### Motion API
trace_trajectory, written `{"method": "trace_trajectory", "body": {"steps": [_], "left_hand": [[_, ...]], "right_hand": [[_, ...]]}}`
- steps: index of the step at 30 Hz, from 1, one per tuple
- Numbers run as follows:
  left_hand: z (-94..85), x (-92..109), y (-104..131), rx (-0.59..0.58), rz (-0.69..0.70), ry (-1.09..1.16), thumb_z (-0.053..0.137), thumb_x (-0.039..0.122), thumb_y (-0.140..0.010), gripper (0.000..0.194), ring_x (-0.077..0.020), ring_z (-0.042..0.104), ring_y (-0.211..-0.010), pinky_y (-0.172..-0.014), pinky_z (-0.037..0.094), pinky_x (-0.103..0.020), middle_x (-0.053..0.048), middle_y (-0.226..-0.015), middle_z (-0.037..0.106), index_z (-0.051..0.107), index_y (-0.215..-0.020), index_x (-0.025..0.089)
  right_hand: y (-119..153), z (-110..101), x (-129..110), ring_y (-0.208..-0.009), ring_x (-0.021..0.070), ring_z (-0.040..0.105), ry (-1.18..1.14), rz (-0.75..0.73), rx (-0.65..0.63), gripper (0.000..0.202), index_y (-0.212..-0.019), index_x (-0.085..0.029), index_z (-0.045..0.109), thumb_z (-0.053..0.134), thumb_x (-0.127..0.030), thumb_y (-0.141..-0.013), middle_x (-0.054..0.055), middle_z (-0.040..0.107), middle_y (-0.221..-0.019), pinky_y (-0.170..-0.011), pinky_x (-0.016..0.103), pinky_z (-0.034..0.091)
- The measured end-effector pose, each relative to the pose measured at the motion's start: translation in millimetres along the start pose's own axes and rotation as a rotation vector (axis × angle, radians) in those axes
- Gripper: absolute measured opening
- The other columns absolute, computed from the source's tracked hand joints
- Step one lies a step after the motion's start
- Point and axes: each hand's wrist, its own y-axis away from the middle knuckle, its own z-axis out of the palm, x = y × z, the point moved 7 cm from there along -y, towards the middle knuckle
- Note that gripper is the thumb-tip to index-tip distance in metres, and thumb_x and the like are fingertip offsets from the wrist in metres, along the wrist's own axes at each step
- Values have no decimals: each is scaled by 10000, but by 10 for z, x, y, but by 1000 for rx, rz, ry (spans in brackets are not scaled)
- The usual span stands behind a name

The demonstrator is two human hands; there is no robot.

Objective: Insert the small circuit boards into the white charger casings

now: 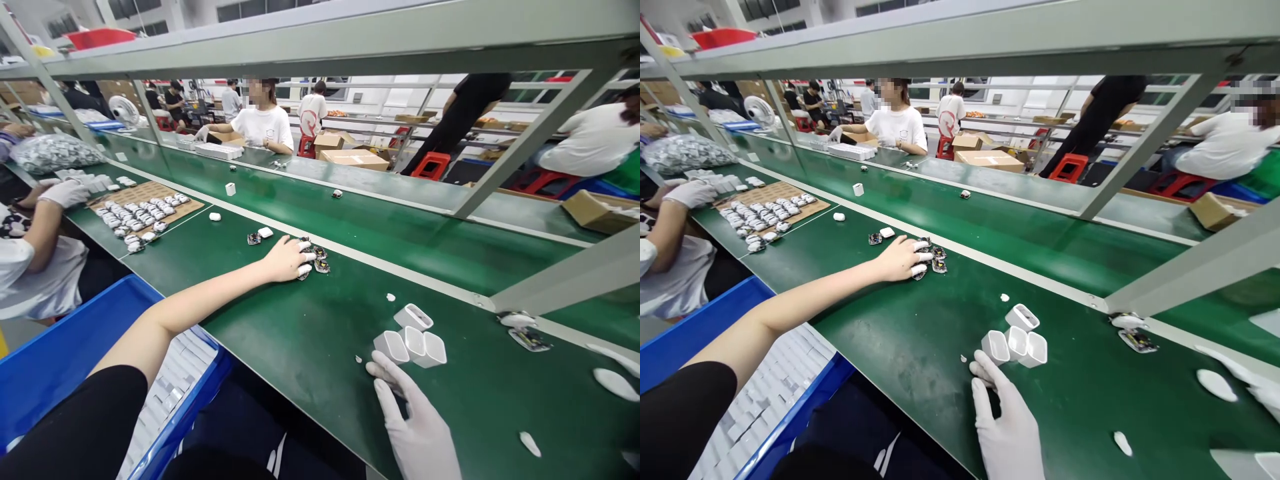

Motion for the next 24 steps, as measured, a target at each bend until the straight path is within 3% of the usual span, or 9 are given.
{"method": "trace_trajectory", "body": {"steps": [4, 7, 9, 12, 14, 16, 19, 22, 24], "left_hand": [[1, -64, 48, 35, -68, 66, 547, 367, -923, 459, -313, 374, -1396, -1127, 286, -509, -82, -1536, 394, 522, -1379, 321], [-110, -483, 0, 105, -267, 155, 484, 331, -955, 491, -235, 391, -1393, -1135, 321, -388, -61, -1511, 438, 439, -1442, 283], [-156, -839, -5, 113, -417, 148, 521, 284, -930, 518, -268, 441, -1353, -1116, 349, -409, -131, -1449, 501, 445, -1432, 182], [-133, -1259, 70, 65, -598, 157, 669, 310, -850, 426, -308, 586, -1166, -1007, 445, -493, -158, -1230, 641, 605, -1228, 125], [-126, -1363, 135, 67, -635, 179, 685, 310, -850, 296, -265, 632, -1052, -948, 485, -487, -112, -1107, 677, 653, -1084, 131], [-179, -1319, 190, 131, -611, 207, 663, 260, -860, 209, -244, 632, -1027, -943, 491, -450, -92, -1062, 682, 665, -1030, 139], [-348, -1006, 303, 280, -518, 261, 662, 195, -825, 287, -253, 596, -1098, -975, 470, -394, -100, -1135, 661, 643, -1107, 150], [-504, -429, 494, 379, -384, 347, 720, 265, -796, 389, -228, 595, -1088, -953, 477, -362, -66, -1168, 644, 600, -1158, 191], [-582, 103, 635, 435, -174, 508, 782, 338, -755, 396, -217, 620, -1006, -929, 479, -365, -39, -1079, 673, 616, -1094, 218]], "right_hand": [[11, -5, -22, -1191, 271, 586, -15, 19, 11, 485, -1216, -347, 637, 556, -596, -808, -1, 702, -1187, -1066, 447, 414], [9, -2, -26, -1199, 262, 581, -18, 15, 7, 486, -1221, -353, 631, 553, -596, -808, -8, 702, -1186, -1076, 441, 405], [-3, 3, -14, -1206, 258, 576, -11, 11, 1, 477, -1218, -367, 631, 550, -601, -810, -17, 700, -1189, -1077, 438, 403], [-20, 13, 20, -1207, 258, 575, -12, 23, -7, 467, -1211, -383, 632, 546, -610, -812, -24, 694, -1201, -1077, 452, 402], [-24, 19, 29, -1205, 261, 576, -18, 20, -12, 466, -1212, -384, 630, 549, -611, -813, -21, 688, -1214, -1074, 461, 405], [-26, 20, 26, -1199, 262, 580, -22, 5, -14, 461, -1214, -384, 629, 554, -605, -816, -18, 684, -1222, -1069, 464, 412], [-28, 10, 18, -1185, 264, 588, -24, -21, -14, 439, -1209, -378, 633, 552, -590, -833, -11, 687, -1213, -1067, 473, 415], [-5, -2, -21, -1168, 275, 597, -31, -49, 10, 417, -1194, -347, 648, 567, -565, -848, 16, 702, -1173, -1068, 490, 410], [55, 14, -105, -1147, 272, 607, -87, -93, 36, 431, -1234, -325, 627, 583, -538, -863, 38, 702, -1170, -1066, 487, 412]]}}
